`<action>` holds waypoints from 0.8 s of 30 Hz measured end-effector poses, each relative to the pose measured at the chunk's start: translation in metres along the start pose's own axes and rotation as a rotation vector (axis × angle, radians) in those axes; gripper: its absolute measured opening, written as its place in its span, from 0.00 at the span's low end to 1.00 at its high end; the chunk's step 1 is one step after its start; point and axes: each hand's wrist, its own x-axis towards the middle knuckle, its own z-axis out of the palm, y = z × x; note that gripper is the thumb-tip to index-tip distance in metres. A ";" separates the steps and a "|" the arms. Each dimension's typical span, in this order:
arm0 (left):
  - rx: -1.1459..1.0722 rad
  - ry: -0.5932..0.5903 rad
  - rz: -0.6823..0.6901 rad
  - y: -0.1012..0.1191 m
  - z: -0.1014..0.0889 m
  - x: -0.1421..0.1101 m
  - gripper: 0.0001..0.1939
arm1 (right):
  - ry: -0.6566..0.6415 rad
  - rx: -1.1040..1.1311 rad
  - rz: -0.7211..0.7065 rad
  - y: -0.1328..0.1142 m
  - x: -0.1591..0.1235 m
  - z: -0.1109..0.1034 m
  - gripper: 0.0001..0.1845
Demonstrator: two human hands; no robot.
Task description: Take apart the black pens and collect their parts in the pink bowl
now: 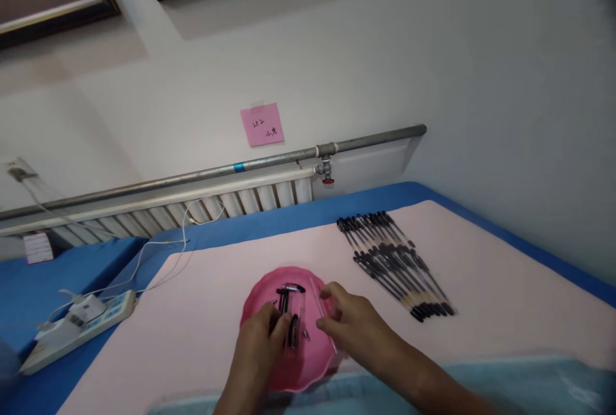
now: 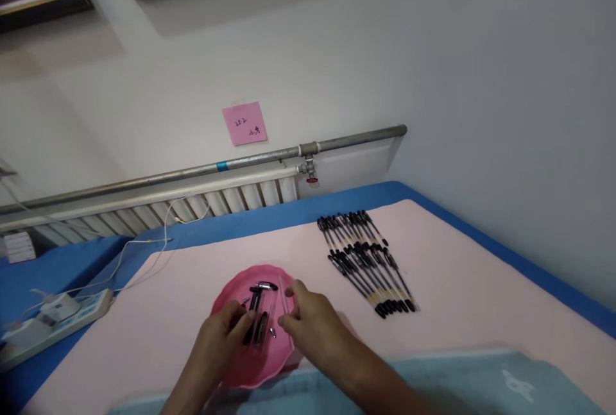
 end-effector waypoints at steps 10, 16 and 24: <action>0.333 -0.042 -0.031 0.000 0.002 -0.001 0.11 | 0.143 -0.786 -0.004 0.001 0.002 -0.053 0.10; 0.295 -0.032 -0.034 -0.005 0.003 0.000 0.11 | 0.126 -0.848 0.178 0.019 0.007 -0.072 0.16; -0.298 -0.057 0.026 0.003 0.007 -0.001 0.14 | 0.075 -0.703 0.109 0.000 0.007 -0.074 0.10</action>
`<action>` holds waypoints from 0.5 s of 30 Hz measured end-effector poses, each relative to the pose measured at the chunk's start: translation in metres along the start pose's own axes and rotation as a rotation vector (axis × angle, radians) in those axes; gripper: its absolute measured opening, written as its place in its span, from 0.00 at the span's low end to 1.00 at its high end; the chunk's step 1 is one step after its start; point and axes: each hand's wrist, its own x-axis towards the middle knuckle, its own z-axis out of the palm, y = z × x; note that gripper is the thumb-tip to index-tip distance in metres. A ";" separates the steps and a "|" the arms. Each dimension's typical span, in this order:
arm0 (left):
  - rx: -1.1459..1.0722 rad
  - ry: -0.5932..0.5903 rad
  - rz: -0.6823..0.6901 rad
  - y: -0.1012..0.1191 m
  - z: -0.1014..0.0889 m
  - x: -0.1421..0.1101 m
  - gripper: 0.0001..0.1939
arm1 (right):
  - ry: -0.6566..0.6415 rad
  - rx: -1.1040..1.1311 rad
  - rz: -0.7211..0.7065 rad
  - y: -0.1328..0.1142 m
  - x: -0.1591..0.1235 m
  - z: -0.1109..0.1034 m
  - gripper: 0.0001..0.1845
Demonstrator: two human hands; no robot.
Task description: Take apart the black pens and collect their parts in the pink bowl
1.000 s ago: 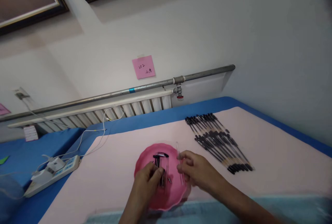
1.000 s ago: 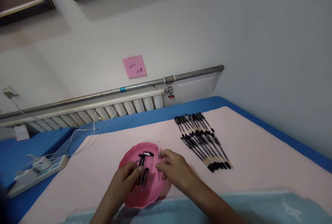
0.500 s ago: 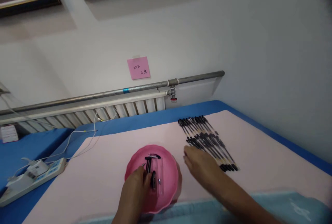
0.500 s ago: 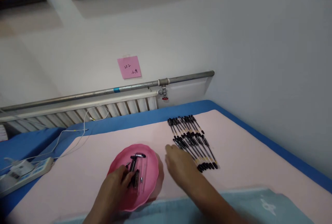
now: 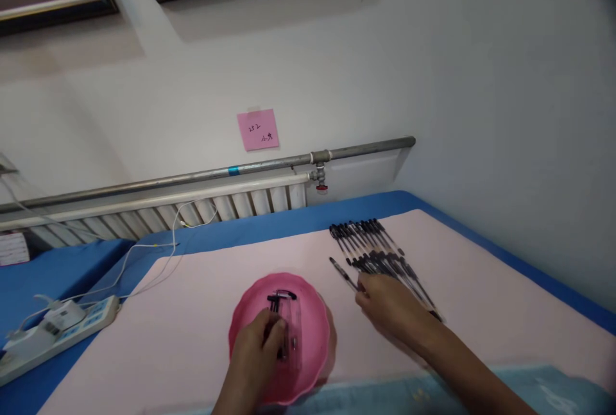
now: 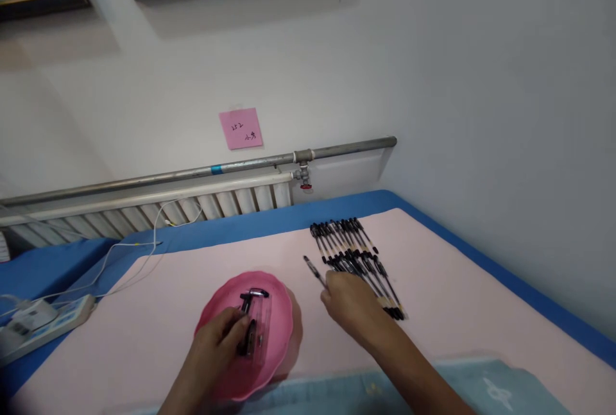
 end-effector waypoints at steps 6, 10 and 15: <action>-0.786 -0.107 -0.185 0.023 0.002 -0.012 0.25 | -0.395 0.763 -0.277 -0.037 -0.025 -0.001 0.10; -0.972 -0.084 -0.213 0.025 -0.007 -0.010 0.21 | -0.537 0.798 -0.232 -0.047 -0.033 0.001 0.08; -0.713 0.175 -0.190 0.011 -0.026 -0.001 0.21 | -0.454 0.766 -0.221 -0.036 -0.024 0.007 0.09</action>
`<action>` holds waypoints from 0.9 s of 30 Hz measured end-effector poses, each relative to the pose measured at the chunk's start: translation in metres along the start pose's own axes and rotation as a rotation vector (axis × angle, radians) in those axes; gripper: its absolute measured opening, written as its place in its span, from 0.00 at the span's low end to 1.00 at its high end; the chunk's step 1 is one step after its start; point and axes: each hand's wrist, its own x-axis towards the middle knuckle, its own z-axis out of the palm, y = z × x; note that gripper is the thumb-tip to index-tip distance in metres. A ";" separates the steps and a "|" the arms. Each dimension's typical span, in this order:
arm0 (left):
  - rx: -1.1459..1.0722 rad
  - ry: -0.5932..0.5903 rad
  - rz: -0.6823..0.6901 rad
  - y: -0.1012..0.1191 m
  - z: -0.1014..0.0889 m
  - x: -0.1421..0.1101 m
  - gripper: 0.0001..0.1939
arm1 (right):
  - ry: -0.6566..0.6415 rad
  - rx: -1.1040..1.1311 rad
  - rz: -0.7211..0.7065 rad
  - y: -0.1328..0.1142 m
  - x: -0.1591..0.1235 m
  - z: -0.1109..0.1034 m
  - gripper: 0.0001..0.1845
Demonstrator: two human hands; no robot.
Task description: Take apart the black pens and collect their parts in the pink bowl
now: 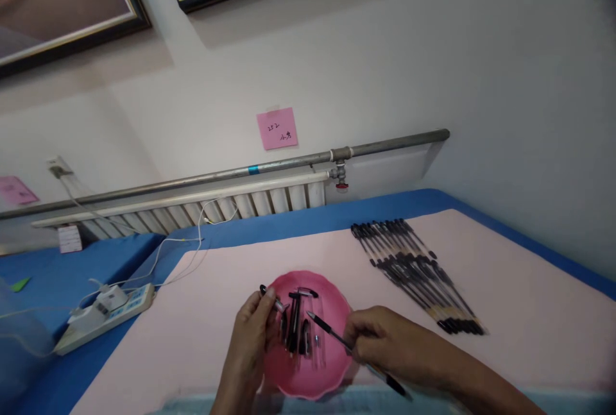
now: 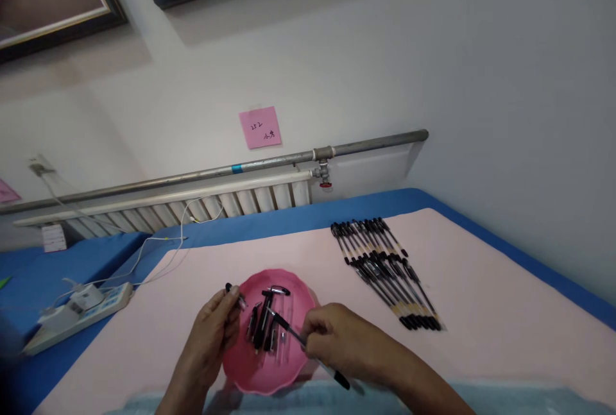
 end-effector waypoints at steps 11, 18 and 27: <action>0.331 -0.141 0.103 -0.008 0.008 -0.006 0.16 | -0.045 0.381 0.116 0.005 0.010 0.012 0.06; -0.232 -0.339 -0.157 -0.006 0.017 -0.016 0.19 | -0.158 0.433 0.066 0.001 0.006 0.018 0.06; -0.328 -0.308 -0.138 -0.009 0.020 -0.015 0.15 | -0.085 0.438 0.016 0.004 0.011 0.026 0.07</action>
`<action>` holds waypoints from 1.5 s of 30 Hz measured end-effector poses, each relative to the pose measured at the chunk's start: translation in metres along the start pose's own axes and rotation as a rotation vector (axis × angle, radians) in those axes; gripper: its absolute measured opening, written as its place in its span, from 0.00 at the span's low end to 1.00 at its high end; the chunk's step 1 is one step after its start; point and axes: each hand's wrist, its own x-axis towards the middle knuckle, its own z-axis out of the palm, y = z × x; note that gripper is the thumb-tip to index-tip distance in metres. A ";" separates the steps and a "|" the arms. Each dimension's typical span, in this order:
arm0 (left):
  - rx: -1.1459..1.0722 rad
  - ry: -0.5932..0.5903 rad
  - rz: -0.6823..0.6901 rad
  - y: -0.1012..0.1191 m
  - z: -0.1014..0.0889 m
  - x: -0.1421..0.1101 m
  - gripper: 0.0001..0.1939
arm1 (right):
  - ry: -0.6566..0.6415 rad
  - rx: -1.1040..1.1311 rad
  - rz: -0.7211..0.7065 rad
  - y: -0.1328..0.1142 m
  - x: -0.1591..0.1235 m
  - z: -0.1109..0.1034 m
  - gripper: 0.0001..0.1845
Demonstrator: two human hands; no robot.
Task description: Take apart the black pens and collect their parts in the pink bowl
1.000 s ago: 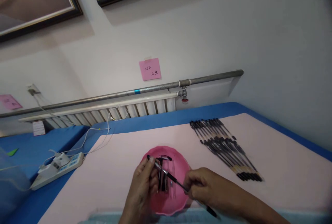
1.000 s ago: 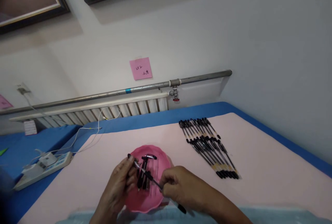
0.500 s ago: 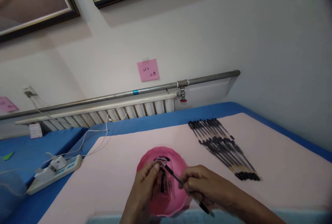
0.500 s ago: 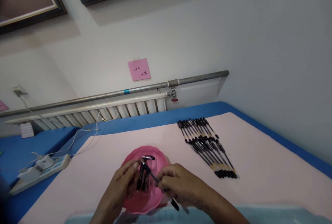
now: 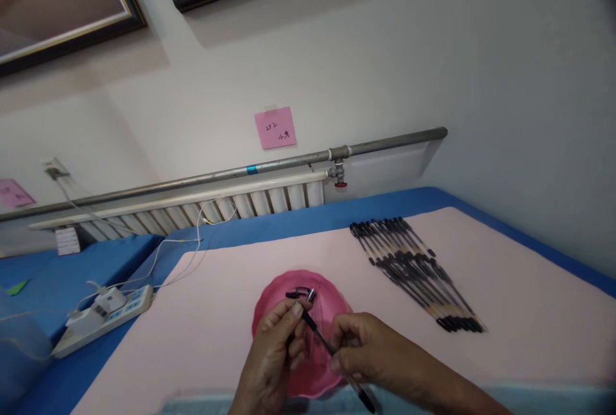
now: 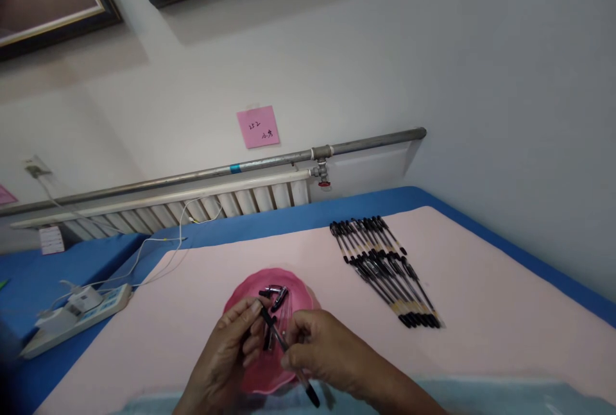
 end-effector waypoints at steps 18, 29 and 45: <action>-0.099 -0.005 0.050 0.002 -0.003 0.001 0.16 | -0.065 0.085 -0.032 -0.009 -0.007 0.006 0.13; -0.095 0.002 0.046 0.002 -0.001 -0.002 0.16 | -0.092 0.200 -0.037 -0.007 -0.004 0.007 0.15; -0.082 -0.016 0.070 0.002 -0.002 -0.002 0.14 | -0.070 0.333 0.004 -0.006 -0.006 0.011 0.09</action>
